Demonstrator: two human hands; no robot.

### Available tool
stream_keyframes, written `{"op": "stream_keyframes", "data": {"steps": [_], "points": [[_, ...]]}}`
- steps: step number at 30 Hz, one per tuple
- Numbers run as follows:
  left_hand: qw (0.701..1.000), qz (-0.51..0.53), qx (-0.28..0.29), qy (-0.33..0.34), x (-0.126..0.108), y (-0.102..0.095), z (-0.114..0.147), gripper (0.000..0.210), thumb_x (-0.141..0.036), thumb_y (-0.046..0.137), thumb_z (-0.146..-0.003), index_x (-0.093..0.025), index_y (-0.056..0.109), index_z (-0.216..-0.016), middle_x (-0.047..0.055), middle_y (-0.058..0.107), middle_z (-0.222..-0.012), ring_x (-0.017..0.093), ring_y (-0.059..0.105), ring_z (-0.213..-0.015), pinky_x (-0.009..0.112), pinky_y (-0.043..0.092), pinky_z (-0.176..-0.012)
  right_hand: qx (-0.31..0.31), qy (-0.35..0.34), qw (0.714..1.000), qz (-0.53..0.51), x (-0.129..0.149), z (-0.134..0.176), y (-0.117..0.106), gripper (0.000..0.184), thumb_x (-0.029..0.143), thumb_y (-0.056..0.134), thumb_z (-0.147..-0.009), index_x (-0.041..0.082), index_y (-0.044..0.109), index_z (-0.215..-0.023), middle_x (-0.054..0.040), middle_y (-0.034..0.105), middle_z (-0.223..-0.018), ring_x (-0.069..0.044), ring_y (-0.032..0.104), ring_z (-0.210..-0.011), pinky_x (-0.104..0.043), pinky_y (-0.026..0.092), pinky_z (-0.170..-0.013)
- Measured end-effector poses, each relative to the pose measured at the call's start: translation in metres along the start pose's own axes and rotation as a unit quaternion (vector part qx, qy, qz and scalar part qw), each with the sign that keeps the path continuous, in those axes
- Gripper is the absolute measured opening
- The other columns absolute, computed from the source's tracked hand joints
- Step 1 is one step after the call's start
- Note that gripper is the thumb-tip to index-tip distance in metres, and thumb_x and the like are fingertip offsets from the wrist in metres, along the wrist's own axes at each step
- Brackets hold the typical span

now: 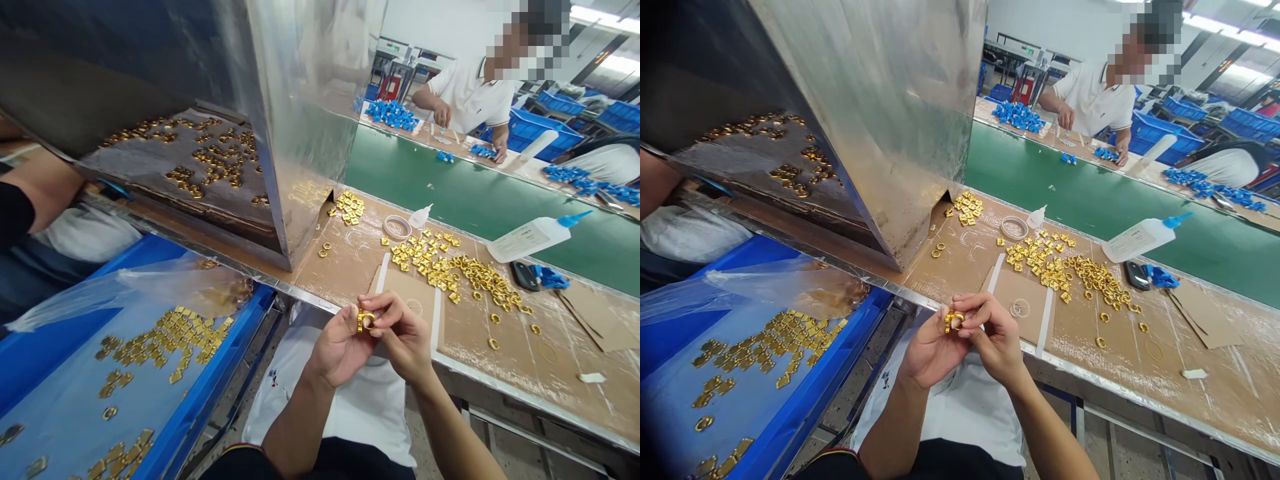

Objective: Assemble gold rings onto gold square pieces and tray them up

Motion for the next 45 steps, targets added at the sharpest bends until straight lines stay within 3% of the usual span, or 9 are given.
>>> {"op": "stream_keyframes", "data": {"steps": [9,14,23,33,39,45], "points": [[1.0,0.002,0.011,0.01,-0.001,0.002,0.002,0.019,-0.023,0.086,-0.079,-0.01,0.072,-0.076,0.001,0.064,-0.071,0.011,0.058,-0.067,0.023,0.049,-0.072,-0.002,-0.018,1.0,0.004,0.005,0.0,0.003,0.017,0.035,0.077,-0.09,0.025,0.07,-0.078,-0.0056,0.077,-0.093,-0.023,0.075,-0.101,-0.042,0.061,-0.091],[1.0,-0.008,-0.006,0.003,0.0,0.0,0.002,0.021,-0.023,0.079,-0.086,-0.011,0.07,-0.072,0.0,0.061,-0.068,0.011,0.056,-0.066,0.023,0.048,-0.071,0.009,-0.013,1.0,0.021,0.007,-0.002,0.004,0.022,0.039,0.076,-0.09,0.024,0.069,-0.075,-0.0068,0.076,-0.091,-0.025,0.074,-0.099,-0.044,0.061,-0.091],[0.999,0.018,-0.023,-0.016,0.0,-0.004,0.001,0.018,-0.014,0.078,-0.085,-0.014,0.067,-0.071,-0.004,0.058,-0.064,0.009,0.057,-0.063,0.022,0.049,-0.071,0.006,-0.013,0.999,0.038,0.01,-0.002,0.008,0.019,0.037,0.074,-0.092,0.025,0.069,-0.078,-0.0066,0.077,-0.093,-0.025,0.074,-0.102,-0.043,0.06,-0.092],[0.999,0.005,-0.025,-0.027,-0.002,-0.007,0.004,0.013,-0.013,0.082,-0.081,-0.012,0.07,-0.075,0.0,0.063,-0.069,0.011,0.061,-0.068,0.022,0.051,-0.071,0.029,-0.001,1.0,0.008,0.012,-0.003,0.01,0.014,0.036,0.075,-0.092,0.025,0.07,-0.083,-0.006,0.076,-0.099,-0.023,0.072,-0.108,-0.041,0.058,-0.098],[1.0,0.019,0.009,-0.022,-0.003,-0.002,0.004,0.022,-0.016,0.091,-0.07,-0.012,0.071,-0.078,-0.002,0.063,-0.07,0.01,0.06,-0.069,0.021,0.052,-0.072,0.047,0.022,0.998,0.019,0.014,-0.004,0.011,0.017,0.042,0.07,-0.095,0.025,0.068,-0.096,-0.0074,0.076,-0.102,-0.024,0.072,-0.109,-0.04,0.058,-0.097],[0.999,0.008,-0.027,-0.02,-0.004,-0.01,0.003,0.005,-0.012,0.075,-0.086,-0.012,0.07,-0.083,0.0,0.064,-0.074,0.012,0.063,-0.075,0.023,0.051,-0.075,0.045,-0.023,0.992,0.116,0.019,0.0,0.014,0.012,0.036,0.066,-0.098,0.027,0.066,-0.105,-0.009,0.073,-0.113,-0.025,0.07,-0.113,-0.041,0.058,-0.098]]}}
Point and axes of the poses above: each hand's wrist, its own z-axis away from the middle knuckle, its own y-axis out of the palm, x = y × z, the point moved 8 cm from there along -z, towards the middle knuckle
